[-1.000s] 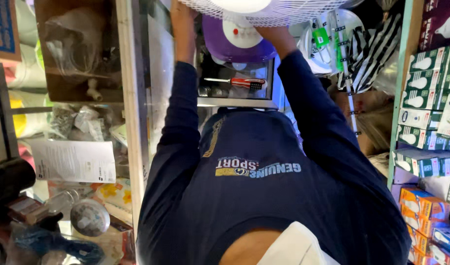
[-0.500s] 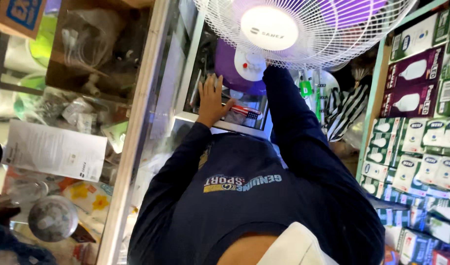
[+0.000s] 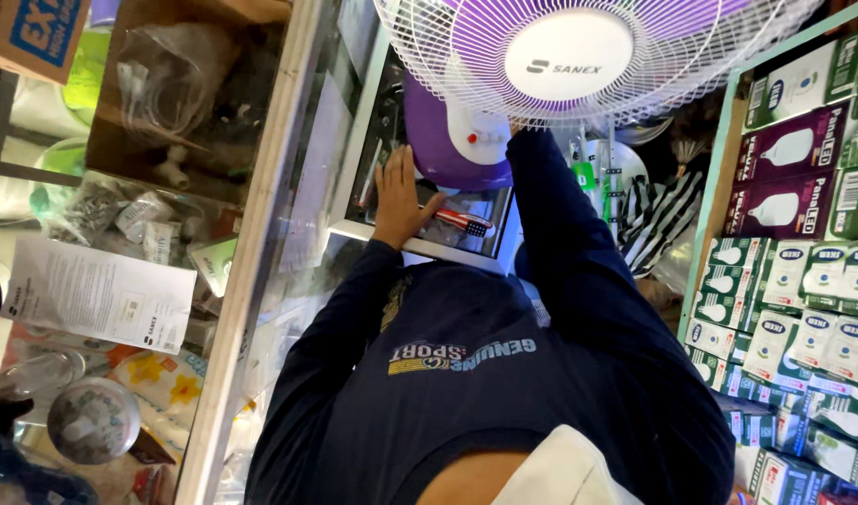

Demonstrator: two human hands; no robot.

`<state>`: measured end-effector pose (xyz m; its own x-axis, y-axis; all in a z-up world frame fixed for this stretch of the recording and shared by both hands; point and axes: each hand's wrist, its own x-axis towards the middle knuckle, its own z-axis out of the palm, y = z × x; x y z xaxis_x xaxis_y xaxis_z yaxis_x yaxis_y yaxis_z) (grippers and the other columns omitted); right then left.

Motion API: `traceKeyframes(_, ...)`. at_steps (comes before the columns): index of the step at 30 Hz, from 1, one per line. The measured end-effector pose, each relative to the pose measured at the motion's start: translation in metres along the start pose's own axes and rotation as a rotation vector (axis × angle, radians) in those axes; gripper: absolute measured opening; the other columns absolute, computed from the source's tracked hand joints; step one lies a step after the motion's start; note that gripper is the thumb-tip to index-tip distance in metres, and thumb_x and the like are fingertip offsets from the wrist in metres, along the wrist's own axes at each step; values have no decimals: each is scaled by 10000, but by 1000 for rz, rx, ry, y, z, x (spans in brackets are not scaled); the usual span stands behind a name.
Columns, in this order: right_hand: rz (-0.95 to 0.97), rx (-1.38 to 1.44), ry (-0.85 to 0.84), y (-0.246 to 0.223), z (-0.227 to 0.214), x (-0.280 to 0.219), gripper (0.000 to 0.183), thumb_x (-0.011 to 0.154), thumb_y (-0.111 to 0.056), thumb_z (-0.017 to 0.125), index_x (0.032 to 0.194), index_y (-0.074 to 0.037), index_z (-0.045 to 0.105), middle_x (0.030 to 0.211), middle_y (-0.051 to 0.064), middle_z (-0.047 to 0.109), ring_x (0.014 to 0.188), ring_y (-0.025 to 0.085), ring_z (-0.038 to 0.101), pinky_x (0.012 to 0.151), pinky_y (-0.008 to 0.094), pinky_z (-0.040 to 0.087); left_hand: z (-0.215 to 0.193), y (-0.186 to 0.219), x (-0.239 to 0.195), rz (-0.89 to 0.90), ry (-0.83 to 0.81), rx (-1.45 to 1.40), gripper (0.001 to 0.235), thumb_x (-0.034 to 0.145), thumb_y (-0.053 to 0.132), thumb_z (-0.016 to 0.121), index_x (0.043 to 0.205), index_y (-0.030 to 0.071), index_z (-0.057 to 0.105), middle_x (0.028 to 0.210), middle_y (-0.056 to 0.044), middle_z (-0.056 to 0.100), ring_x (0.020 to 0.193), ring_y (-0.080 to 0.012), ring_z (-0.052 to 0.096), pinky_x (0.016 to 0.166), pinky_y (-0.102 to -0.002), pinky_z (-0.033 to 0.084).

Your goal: The person assembles a small electric fan by attaching the blades to the motor unit, fitting the plastic safety guards, and using a screwdriver to secure the base components.

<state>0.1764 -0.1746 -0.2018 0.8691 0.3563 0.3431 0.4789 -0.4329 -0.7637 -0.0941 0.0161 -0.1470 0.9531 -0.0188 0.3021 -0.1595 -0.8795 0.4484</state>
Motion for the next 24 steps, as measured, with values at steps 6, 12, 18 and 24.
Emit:
traceKeyframes(6, 37, 54, 31, 3, 8, -14, 313, 1038, -236, 644, 1288, -49, 661, 1283, 172, 685, 1184, 354, 627, 1041, 478, 489, 4, -1, 1, -47, -11, 0, 1125, 885, 593, 741, 1587, -83, 179, 1578, -304, 330, 1494, -438, 289, 1248, -594, 153)
traceKeyframes(12, 106, 112, 94, 14, 13, -33, 318, 1035, -238, 645, 1285, -43, 662, 1281, 170, 689, 1179, 347, 634, 1041, 472, 496, -1, 1, 4, -58, -55, 26, 1095, 889, 572, 756, 1589, -61, 199, 1569, -315, 339, 1492, -441, 287, 1246, -595, 143)
traceKeyframes(18, 166, 188, 152, 19, 20, -54, 322, 1032, -239, 646, 1283, -38, 663, 1279, 168, 693, 1173, 341, 642, 1041, 467, 503, 2, -2, 5, -57, -35, 24, 1078, 877, 544, 777, 1586, -50, 223, 1569, -298, 344, 1491, -432, 292, 1259, -584, 151)
traceKeyframes(24, 205, 268, 256, 32, 4, -65, 326, 1029, -241, 646, 1280, -33, 664, 1276, 165, 696, 1167, 334, 649, 1041, 462, 510, -3, 0, 4, -58, -30, 15, 1058, 883, 516, 778, 1594, -45, 233, 1585, -274, 339, 1516, -417, 289, 1275, -579, 155)
